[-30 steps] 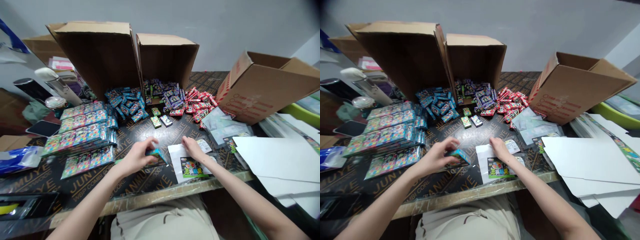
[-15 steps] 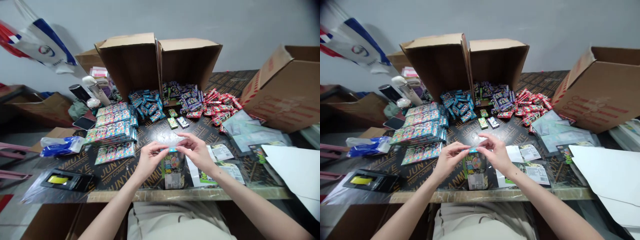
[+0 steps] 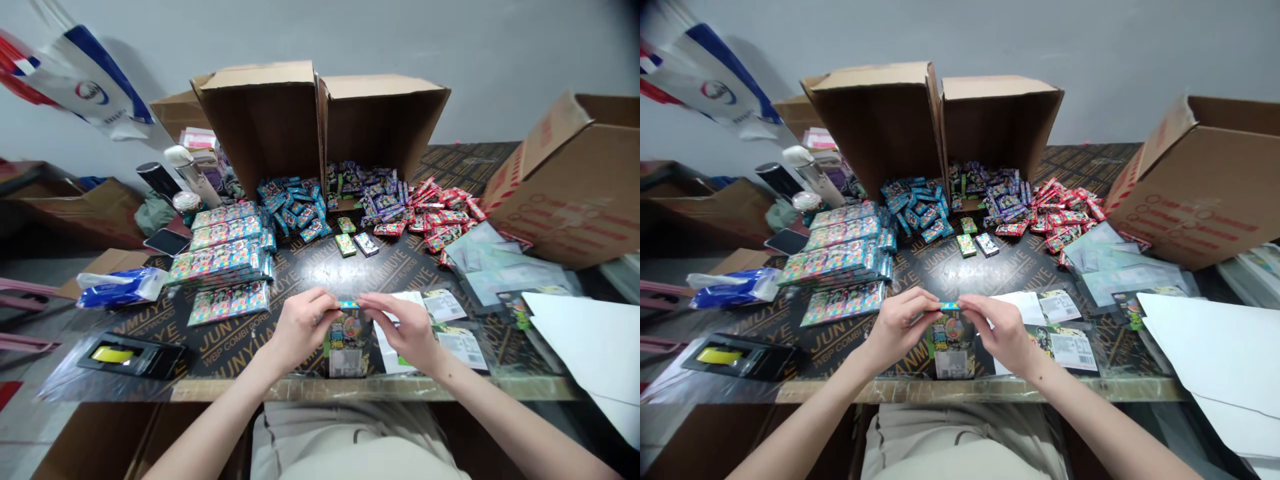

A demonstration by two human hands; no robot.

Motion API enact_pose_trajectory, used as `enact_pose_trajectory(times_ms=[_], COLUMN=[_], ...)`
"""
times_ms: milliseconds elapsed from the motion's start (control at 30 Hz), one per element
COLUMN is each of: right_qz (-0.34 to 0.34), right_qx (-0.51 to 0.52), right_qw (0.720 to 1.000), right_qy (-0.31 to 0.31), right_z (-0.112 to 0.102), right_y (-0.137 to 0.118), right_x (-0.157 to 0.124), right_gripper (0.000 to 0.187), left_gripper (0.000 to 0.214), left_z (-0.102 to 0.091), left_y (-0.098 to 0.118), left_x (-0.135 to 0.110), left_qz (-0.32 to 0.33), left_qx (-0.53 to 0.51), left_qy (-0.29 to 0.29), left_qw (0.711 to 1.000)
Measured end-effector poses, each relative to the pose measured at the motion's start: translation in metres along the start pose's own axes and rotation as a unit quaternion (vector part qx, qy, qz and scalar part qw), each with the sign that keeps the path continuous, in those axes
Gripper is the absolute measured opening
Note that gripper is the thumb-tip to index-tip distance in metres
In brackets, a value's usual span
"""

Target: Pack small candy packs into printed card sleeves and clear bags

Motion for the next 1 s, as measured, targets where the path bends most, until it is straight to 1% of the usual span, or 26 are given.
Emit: enact_pose_trajectory(times_ms=[33,100,133,167,233,267,300,367,400,467,533,667,733,767,833,900,933,1000], right_qz=[-0.014,0.001,0.018,0.033,0.044,0.046,0.053,0.079,0.094,0.12,0.131,0.152,0.155,0.15,0.127,0.092,0.079,0.063], right_qx=[-0.016,-0.019,-0.018,-0.022,-0.04,-0.043,-0.037,0.001,0.023,0.06,0.082,0.1,0.086,0.062,-0.001,-0.059,-0.077,-0.1], right_qw=[1.0,0.999,1.0,0.999,0.997,0.997,0.998,0.994,0.988,0.974,0.966,0.96,0.962,0.968,0.981,0.991,0.993,0.993], right_qy=[-0.013,-0.027,-0.017,0.006,0.047,0.044,0.019,-0.075,-0.122,-0.184,-0.207,-0.213,-0.205,-0.193,-0.146,-0.078,-0.043,0.015], right_z=[0.0,-0.005,-0.01,-0.017,-0.03,-0.031,-0.028,-0.011,-0.002,0.014,0.022,0.029,0.031,0.031,0.029,0.023,0.019,0.008], right_y=[-0.001,-0.001,-0.002,-0.003,-0.01,-0.013,-0.016,-0.016,-0.015,-0.013,-0.01,-0.001,0.004,0.005,0.005,0.003,0.003,0.01], right_x=[-0.001,0.003,0.008,0.015,0.031,0.039,0.046,0.056,0.057,0.056,0.055,0.054,0.055,0.055,0.055,0.055,0.054,0.052], right_gripper=[0.025,0.027,0.027,0.025,0.012,0.009,0.012,0.019,0.02,0.022,0.022,0.021,0.021,0.021,0.017,0.008,0.013,0.028], left_gripper=[0.019,0.025,0.026,0.026,0.025,0.022,0.017,0.006,0.004,0.006,0.006,0.008,0.015,0.018,0.018,0.013,0.012,0.024], left_z=[0.002,0.005,0.006,0.006,0.006,0.005,0.003,-0.002,-0.004,-0.007,-0.007,-0.004,-0.003,-0.002,0.0,0.004,0.007,0.018], left_y=[0.0,0.001,0.001,0.001,-0.001,-0.002,-0.004,-0.008,-0.009,-0.007,-0.003,-0.001,-0.003,-0.004,-0.007,-0.014,-0.02,-0.034], left_x=[0.0,-0.001,-0.001,-0.002,-0.001,-0.001,0.0,0.001,0.001,0.002,0.003,0.003,0.001,0.0,-0.001,-0.004,-0.006,-0.012], left_qz=[0.005,0.013,0.014,0.013,0.002,-0.008,-0.024,-0.061,-0.076,-0.087,-0.079,-0.072,-0.076,-0.077,-0.081,-0.109,-0.138,-0.201], left_qx=[0.01,0.023,0.024,0.023,0.003,-0.018,-0.044,-0.094,-0.109,-0.113,-0.103,-0.071,-0.055,-0.049,-0.047,-0.064,-0.088,-0.172], left_qy=[-0.009,-0.018,-0.017,-0.014,-0.001,0.013,0.032,0.075,0.091,0.103,0.1,0.107,0.125,0.133,0.144,0.152,0.156,0.139], left_qw=[1.0,0.999,0.999,1.0,1.0,1.0,0.998,0.991,0.987,0.984,0.987,0.989,0.988,0.987,0.985,0.98,0.974,0.954])
Point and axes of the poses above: each hand's wrist, its own x-axis towards the middle knuckle, its own z-axis out of the palm, y = z × x, the point moved 7 cm from there along x, towards the middle knuckle, and after that the axes turned 2 degrees about z, right-handed, at the moved point
